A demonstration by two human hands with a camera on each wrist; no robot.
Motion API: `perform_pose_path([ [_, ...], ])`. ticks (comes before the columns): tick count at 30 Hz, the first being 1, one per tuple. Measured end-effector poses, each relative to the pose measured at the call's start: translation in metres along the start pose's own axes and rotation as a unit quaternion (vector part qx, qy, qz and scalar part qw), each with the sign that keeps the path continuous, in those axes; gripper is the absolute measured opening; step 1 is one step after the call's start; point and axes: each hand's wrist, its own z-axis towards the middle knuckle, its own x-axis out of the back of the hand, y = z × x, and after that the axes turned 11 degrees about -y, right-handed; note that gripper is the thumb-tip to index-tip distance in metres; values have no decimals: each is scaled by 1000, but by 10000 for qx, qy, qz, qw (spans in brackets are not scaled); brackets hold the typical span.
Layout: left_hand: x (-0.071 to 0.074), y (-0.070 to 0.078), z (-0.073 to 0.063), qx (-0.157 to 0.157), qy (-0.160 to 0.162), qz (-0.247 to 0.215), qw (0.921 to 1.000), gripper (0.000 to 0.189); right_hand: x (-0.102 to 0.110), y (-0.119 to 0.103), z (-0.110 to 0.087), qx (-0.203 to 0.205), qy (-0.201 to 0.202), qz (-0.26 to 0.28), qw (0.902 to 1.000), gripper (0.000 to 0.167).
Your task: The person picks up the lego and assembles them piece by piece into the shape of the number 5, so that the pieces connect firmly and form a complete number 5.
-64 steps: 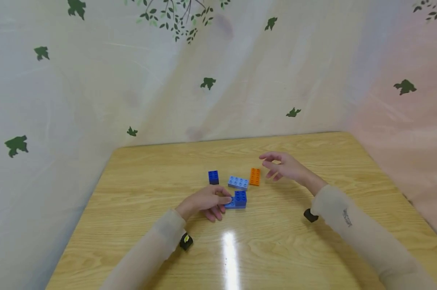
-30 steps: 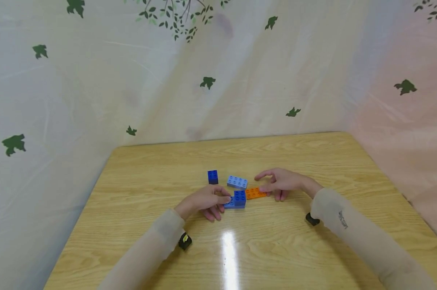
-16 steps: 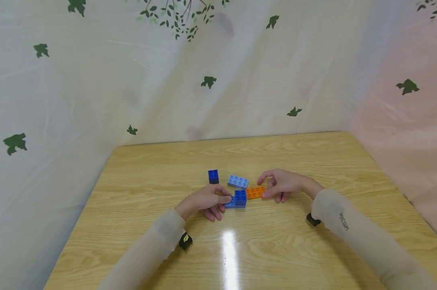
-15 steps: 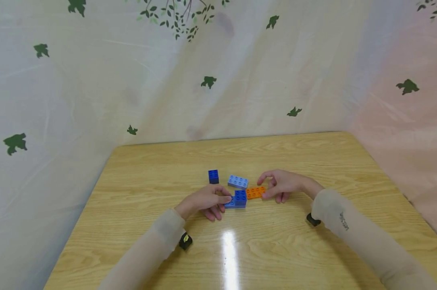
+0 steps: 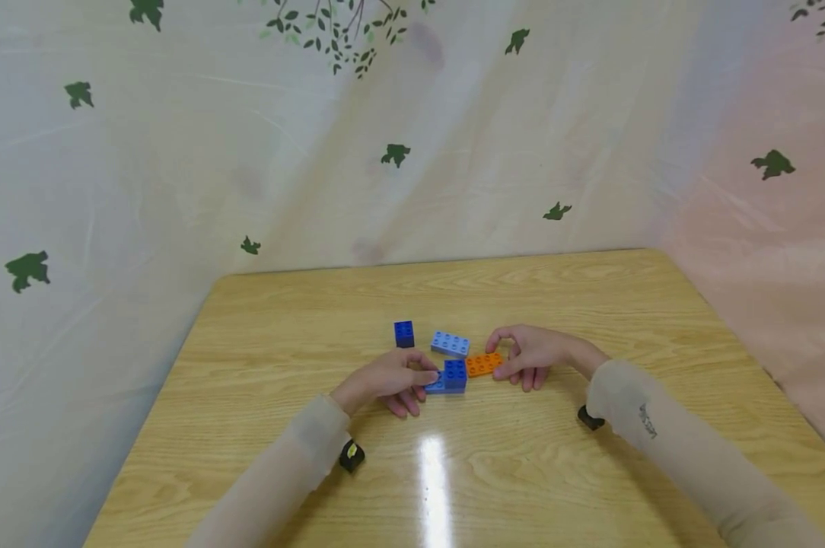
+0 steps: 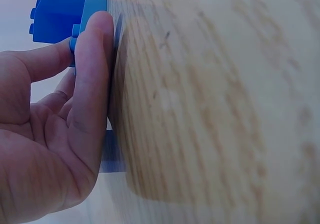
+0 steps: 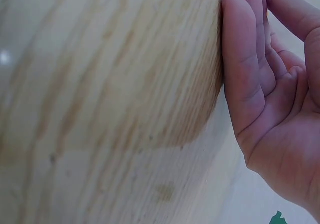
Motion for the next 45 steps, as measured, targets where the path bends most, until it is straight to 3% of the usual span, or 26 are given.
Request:
perform_pose_path([
  [17,1,2,0,-266,-16,146,9995,27,2,-8,-11,-102,-22,-185,9998,48],
  [28,7,1,-4,-426,-37,483,9979,31,4,-26,-24,-81,69,-574,9983,51],
  [34,13,10,-13,-685,338,1074,9913,30,8,-36,-25,342,409,-672,9963,52],
  [40,10,21,-22,-1420,492,1443,9781,53,-6,-51,-25,1004,652,-760,9899,46],
  [45,1,25,-30,-1709,653,1578,9704,67,-27,-61,-21,1498,787,-900,9815,39],
])
